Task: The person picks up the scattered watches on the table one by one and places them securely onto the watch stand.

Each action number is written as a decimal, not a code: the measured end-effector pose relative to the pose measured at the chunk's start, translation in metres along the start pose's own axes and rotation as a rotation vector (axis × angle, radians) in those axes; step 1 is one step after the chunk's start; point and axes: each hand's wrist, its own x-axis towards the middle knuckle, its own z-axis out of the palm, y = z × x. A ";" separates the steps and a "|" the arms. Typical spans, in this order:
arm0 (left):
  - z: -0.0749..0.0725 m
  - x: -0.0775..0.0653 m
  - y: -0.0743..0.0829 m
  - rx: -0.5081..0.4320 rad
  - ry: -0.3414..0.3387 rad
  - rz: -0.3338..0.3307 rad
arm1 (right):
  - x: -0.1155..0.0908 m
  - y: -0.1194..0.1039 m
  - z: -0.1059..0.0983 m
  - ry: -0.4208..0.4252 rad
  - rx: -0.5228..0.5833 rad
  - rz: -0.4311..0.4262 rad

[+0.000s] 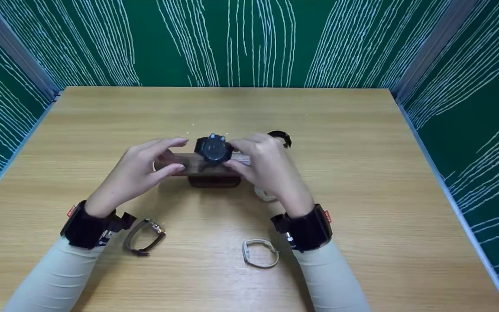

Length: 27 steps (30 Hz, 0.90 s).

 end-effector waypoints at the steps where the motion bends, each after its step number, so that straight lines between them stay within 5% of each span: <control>1: -0.001 0.000 -0.001 0.023 0.000 -0.020 | -0.001 0.002 -0.002 0.005 0.004 0.014; 5: -0.001 0.000 -0.010 0.074 0.000 -0.117 | -0.003 0.009 -0.009 0.006 -0.011 0.070; 12: 0.001 -0.001 -0.030 0.016 -0.026 -0.284 | -0.007 0.017 -0.022 -0.003 -0.054 0.164; 27: 0.006 -0.003 -0.048 -0.088 -0.098 -0.395 | -0.017 0.034 -0.036 -0.084 -0.102 0.324</control>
